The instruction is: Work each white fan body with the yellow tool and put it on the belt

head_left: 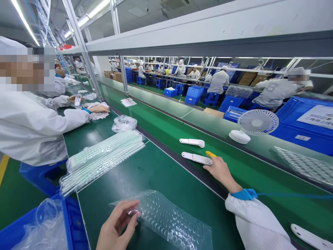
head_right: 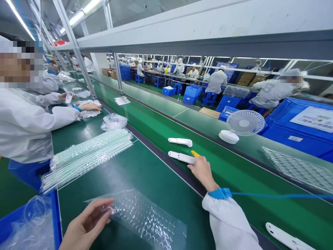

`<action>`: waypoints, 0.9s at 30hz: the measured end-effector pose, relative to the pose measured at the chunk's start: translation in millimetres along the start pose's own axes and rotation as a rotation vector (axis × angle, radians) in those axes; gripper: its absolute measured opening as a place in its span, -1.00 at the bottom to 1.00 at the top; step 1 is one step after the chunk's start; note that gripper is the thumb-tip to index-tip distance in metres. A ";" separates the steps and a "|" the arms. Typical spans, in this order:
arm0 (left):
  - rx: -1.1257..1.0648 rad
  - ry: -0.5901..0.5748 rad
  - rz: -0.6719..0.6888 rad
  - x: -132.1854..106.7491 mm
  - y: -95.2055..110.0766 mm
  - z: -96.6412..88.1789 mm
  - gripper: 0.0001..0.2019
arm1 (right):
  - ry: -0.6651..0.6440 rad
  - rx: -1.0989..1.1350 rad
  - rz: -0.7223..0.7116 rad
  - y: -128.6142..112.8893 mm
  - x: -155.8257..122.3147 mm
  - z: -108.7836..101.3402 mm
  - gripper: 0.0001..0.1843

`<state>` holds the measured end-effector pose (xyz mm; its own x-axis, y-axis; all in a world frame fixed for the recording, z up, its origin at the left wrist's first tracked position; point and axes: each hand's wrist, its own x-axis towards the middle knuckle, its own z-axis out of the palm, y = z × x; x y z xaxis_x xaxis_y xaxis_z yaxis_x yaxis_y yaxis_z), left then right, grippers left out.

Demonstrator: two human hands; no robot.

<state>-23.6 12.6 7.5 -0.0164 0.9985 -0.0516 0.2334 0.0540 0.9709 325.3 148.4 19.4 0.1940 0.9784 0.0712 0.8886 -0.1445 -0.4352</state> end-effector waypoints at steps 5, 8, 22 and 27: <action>-0.122 -0.036 -0.054 1.9 3.4 8.1 -0.78 | -0.192 0.310 -0.182 -54.5 -62.1 8.8 -0.63; -0.169 -0.051 -0.071 3.6 7.6 11.9 -0.79 | -0.559 0.755 -0.196 -91.7 -101.3 25.2 -0.67; -0.343 0.014 -0.172 0.1 7.7 20.3 -0.36 | 0.114 0.329 -0.597 -137.3 -163.7 47.4 -0.91; -0.259 -0.018 -0.106 -2.4 3.5 21.5 -0.38 | 0.155 0.345 -0.515 -141.5 -170.3 65.8 -0.89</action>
<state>-1.9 10.4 6.0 -0.0097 0.9875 -0.1576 -0.0246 0.1573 0.9872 139.2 11.9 9.8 -0.1417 0.8733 0.4662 0.7040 0.4200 -0.5727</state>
